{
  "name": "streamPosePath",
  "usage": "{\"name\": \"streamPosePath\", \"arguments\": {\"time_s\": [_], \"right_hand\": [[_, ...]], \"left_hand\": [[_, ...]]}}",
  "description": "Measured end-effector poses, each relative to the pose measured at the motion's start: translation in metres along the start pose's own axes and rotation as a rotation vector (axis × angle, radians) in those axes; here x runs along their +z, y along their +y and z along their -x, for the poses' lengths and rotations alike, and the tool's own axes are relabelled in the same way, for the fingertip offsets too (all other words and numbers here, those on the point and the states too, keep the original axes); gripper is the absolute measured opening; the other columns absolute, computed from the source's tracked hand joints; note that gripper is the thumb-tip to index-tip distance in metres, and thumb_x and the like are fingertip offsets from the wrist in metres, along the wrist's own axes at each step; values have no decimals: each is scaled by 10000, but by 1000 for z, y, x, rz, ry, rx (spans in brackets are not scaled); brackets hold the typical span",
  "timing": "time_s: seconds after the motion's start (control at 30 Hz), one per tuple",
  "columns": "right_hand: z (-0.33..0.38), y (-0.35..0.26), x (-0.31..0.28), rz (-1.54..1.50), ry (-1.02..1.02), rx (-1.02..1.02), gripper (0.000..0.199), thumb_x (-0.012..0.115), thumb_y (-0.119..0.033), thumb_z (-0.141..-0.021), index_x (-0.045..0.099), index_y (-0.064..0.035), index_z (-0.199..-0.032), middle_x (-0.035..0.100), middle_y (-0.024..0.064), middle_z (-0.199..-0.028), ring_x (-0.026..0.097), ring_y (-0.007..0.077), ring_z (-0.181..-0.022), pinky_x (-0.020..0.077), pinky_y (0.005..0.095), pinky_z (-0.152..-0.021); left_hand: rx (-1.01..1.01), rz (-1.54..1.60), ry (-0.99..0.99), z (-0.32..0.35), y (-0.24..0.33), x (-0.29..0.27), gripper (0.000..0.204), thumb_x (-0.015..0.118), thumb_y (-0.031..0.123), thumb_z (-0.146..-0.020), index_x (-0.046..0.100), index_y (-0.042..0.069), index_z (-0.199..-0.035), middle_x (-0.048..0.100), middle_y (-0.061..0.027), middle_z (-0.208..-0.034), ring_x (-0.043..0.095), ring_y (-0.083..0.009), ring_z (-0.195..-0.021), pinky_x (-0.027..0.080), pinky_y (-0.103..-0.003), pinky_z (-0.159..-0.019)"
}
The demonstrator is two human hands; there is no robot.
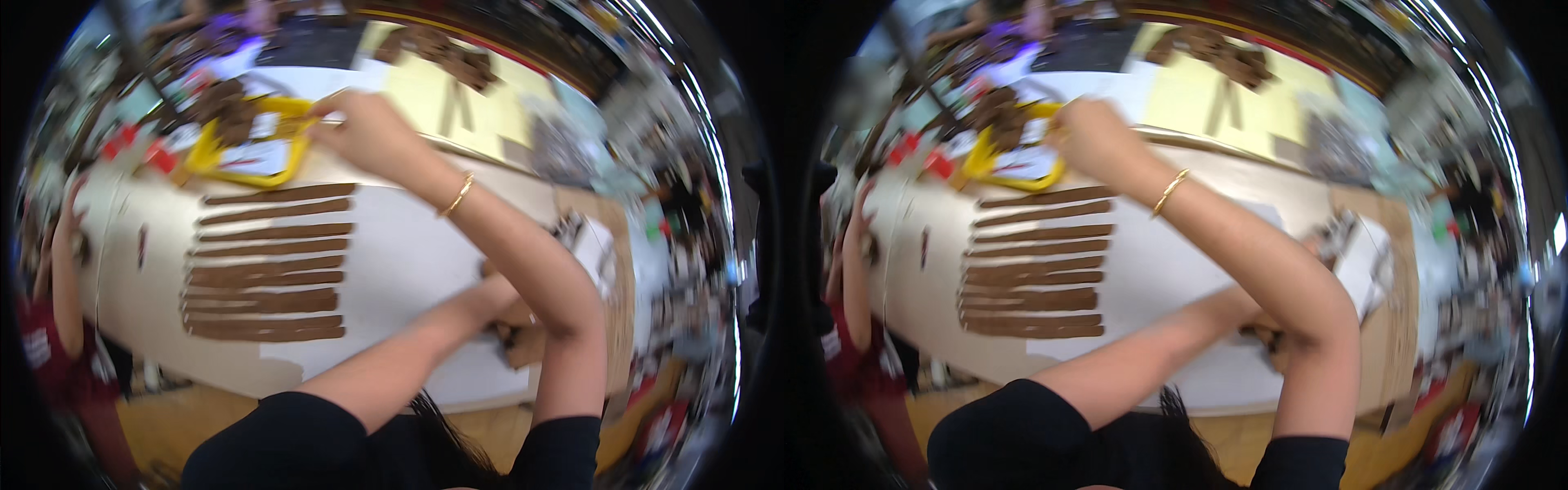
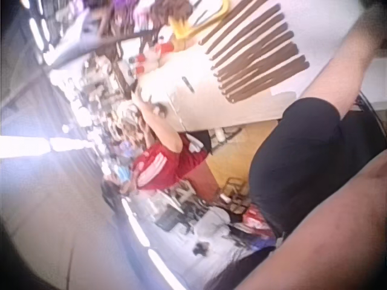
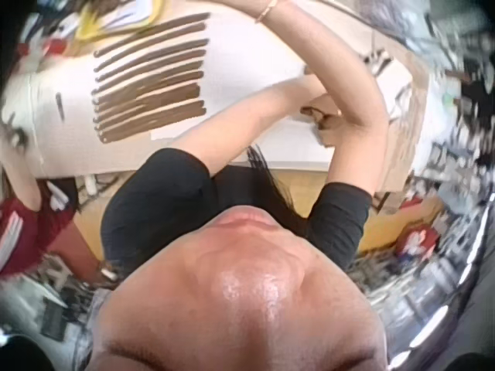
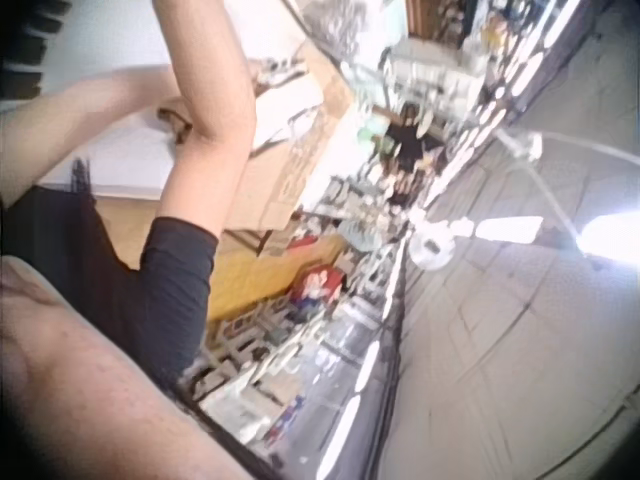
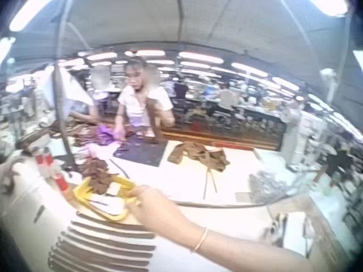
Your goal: The person applies glue from a red-capped bottle to brown leather pieces and long leather strips on a white worktable. They handle the pieces one at a time, apply glue along edges, and place them back on the table. The person also wipes the glue bottle nozzle with a dark cloth during the process.
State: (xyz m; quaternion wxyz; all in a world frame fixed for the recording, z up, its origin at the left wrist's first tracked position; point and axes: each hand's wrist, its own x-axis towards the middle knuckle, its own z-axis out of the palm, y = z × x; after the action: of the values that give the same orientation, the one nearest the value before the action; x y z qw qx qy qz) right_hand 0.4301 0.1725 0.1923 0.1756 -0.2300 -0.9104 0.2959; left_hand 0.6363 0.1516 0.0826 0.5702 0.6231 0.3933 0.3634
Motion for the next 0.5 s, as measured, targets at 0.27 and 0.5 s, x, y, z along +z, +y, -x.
{"name": "streamPosePath", "arguments": {"time_s": [0.27, 0.5], "right_hand": [[248, 10, -70, 22, 467, 123, 200, 635, -110, -849, 659, 8, -1009, 666, 121, -975, 642, 228, -863, 503, 316, -787], [413, 67, -58, 460, 930, 753, 357, 651, -26, -800, 629, -107, -1148, 515, 114, -1268, 579, 200, -966, 484, 314, -839]], "left_hand": [[-65, -183, 329, -64, -85, -10, 612, 615, 383, -826, 443, 24, -1291, 642, -268, -1013, 634, -383, -962, 496, -425, -801], [-54, -360, 188, -50, -55, 0, 678, 596, 406, -839, 393, -11, -1334, 548, -286, -1205, 553, -405, -1102, 454, -429, -918]]}}
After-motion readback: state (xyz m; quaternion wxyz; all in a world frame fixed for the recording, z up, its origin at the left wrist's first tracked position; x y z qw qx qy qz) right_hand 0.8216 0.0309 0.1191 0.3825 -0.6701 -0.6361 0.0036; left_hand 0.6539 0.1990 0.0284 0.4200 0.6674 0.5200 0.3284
